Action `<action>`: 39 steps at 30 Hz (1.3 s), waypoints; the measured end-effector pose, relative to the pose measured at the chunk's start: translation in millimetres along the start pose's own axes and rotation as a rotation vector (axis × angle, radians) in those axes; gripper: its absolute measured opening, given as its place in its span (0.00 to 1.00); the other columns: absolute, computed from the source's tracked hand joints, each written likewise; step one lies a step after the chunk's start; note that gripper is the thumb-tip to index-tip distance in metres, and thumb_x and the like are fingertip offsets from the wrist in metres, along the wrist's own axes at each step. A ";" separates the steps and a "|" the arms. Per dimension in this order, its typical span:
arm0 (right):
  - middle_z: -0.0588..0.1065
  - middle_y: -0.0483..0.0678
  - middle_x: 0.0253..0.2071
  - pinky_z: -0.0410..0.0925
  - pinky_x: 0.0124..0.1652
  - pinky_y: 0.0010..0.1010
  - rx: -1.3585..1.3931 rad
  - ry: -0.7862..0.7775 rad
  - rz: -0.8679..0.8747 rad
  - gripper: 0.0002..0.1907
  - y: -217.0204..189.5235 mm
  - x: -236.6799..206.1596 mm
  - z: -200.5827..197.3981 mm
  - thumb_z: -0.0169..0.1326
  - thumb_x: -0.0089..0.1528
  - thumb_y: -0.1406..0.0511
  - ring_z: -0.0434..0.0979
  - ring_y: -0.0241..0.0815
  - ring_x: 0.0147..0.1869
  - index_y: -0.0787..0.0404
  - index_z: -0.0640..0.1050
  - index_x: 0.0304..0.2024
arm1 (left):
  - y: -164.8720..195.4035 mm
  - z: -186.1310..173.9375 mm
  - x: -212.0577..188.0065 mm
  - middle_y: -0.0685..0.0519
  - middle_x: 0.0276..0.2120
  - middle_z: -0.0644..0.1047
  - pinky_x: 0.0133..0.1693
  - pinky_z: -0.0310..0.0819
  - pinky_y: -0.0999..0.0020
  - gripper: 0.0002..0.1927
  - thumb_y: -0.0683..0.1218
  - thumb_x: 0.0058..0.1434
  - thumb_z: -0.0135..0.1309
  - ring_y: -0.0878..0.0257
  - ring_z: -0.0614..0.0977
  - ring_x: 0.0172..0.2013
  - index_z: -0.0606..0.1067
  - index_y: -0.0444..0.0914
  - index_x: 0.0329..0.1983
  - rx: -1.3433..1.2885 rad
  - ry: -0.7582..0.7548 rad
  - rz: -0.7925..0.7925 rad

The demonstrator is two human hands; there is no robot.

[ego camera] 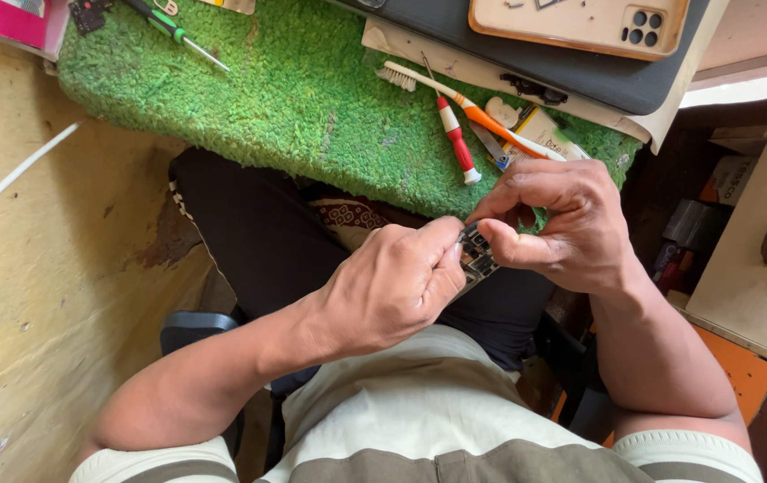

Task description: The person works on a disassembled smartphone at a repair bench. They hold the phone frame, clean its internal surfaces with a toothbrush, pry and adjust small internal components with a screwdriver, and press a small camera module part into place on the phone body.

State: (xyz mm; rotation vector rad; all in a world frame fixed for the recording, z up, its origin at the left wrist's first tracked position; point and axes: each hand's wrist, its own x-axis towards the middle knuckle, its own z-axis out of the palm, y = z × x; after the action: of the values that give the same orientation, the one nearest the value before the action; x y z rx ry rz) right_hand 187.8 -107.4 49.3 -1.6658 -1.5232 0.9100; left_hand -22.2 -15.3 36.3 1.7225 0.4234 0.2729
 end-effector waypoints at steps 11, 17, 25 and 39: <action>0.76 0.44 0.27 0.67 0.33 0.25 -0.004 -0.032 -0.001 0.03 -0.8 1.2 0.7 0.61 0.54 0.70 0.73 0.33 0.30 0.63 0.80 0.30 | 3.9 -2.1 0.7 0.39 0.20 0.72 0.28 0.68 0.48 0.08 0.42 0.68 0.48 0.38 0.78 0.27 0.66 0.34 0.35 0.008 -0.041 -0.027; 0.77 0.44 0.29 0.69 0.36 0.25 0.055 -0.029 0.065 0.03 -3.3 -0.6 2.4 0.60 0.55 0.70 0.75 0.34 0.32 0.63 0.80 0.31 | 5.5 -4.0 1.6 0.39 0.20 0.72 0.27 0.68 0.49 0.07 0.42 0.69 0.47 0.39 0.79 0.26 0.67 0.34 0.35 -0.006 -0.051 -0.029; 0.79 0.45 0.33 0.69 0.36 0.22 0.168 -0.017 0.045 0.05 -1.2 0.7 0.1 0.61 0.63 0.68 0.77 0.32 0.35 0.66 0.82 0.36 | 1.4 -11.0 4.4 0.46 0.19 0.72 0.25 0.69 0.59 0.09 0.45 0.72 0.45 0.53 0.76 0.21 0.70 0.34 0.38 -0.093 -0.068 -0.094; 0.79 0.43 0.35 0.67 0.35 0.15 0.397 0.127 0.263 0.13 13.5 -16.0 0.1 0.62 0.65 0.69 0.74 0.25 0.36 0.71 0.80 0.50 | -3.2 -15.5 5.1 0.58 0.25 0.68 0.31 0.66 0.73 0.15 0.45 0.79 0.40 0.75 0.67 0.28 0.73 0.34 0.59 -0.286 0.159 -0.026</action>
State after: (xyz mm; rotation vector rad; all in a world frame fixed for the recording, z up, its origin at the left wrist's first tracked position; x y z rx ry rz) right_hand 193.6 -124.4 38.4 -1.6124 -0.9754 1.1365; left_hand -24.3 1.2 35.9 1.4192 0.4973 0.4321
